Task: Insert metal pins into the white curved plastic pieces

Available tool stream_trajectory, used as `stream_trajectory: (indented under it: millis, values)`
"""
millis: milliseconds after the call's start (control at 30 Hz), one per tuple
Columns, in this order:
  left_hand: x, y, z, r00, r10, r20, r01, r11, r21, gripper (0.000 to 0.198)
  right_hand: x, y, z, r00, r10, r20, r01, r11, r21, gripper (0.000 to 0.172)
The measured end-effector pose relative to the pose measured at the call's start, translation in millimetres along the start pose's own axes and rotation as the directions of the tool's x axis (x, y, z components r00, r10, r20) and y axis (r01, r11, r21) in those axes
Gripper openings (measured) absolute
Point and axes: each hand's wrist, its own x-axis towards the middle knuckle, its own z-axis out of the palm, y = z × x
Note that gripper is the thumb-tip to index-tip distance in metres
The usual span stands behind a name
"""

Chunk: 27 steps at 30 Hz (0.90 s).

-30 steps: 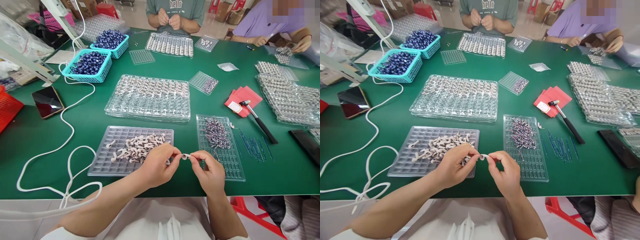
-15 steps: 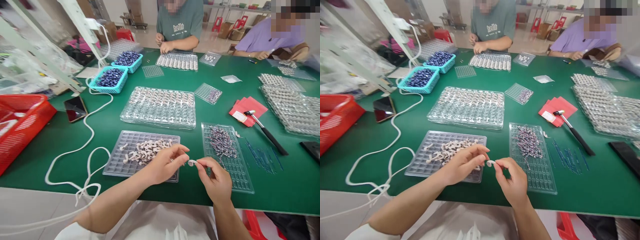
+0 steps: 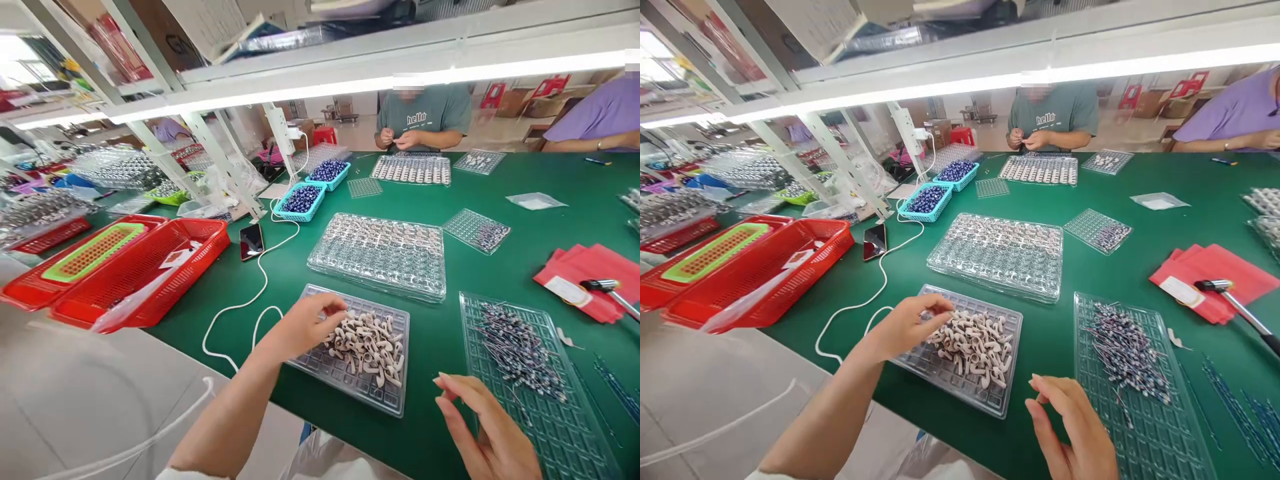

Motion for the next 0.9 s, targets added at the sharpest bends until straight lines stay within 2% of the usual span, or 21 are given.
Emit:
stream_trajectory:
  millis: [100, 200, 267, 433, 567, 667, 767, 900]
  values:
    - [-2, -19, -23.5, 0.995, -0.069, 0.069, 0.057, 0.984, 0.168, 0.03, 2, -3, 0, 0.999, 0.002, -0.032, -0.002, 1.0, -0.021, 0.017]
    - [15, -32, -37.0, 0.992, -0.123, -0.012, 0.121, 0.956, 0.266, 0.034, 4, -4, 1, 0.999, 0.005, -0.045, -0.007, 0.999, -0.035, 0.014]
    - [42, -39, -43.0, 0.982, -0.155, -0.107, 0.18, 0.938, 0.296, 0.036, 4, -3, 1, 0.999, 0.003, -0.048, -0.004, 0.999, -0.04, 0.013]
    - [135, -53, -50.1, 0.938, -0.183, -0.295, 0.284, 0.892, 0.351, 0.034, 4, 2, 2, 0.998, -0.01, -0.067, 0.006, 0.998, -0.054, 0.013]
    - [189, -57, -50.5, 0.915, -0.242, -0.324, 0.365, 0.84, 0.403, 0.033, 4, 9, 7, 0.998, 0.003, -0.07, -0.007, 0.998, -0.056, 0.012]
    - [206, -53, -47.5, 0.913, -0.3, -0.276, 0.398, 0.804, 0.441, 0.032, 2, 9, 11, 0.996, -0.018, -0.093, 0.016, 1.0, -0.023, 0.011]
    - [211, -48, -44.0, 0.914, -0.336, -0.228, 0.406, 0.78, 0.477, 0.032, 2, 5, 13, 0.997, -0.021, -0.076, 0.021, 1.0, 0.005, 0.016]
    - [212, -52, -44.8, 0.931, -0.301, -0.206, 0.364, 0.781, 0.507, 0.026, 3, 4, 16, 0.997, 0.0, -0.083, 0.001, 1.0, 0.021, 0.015]
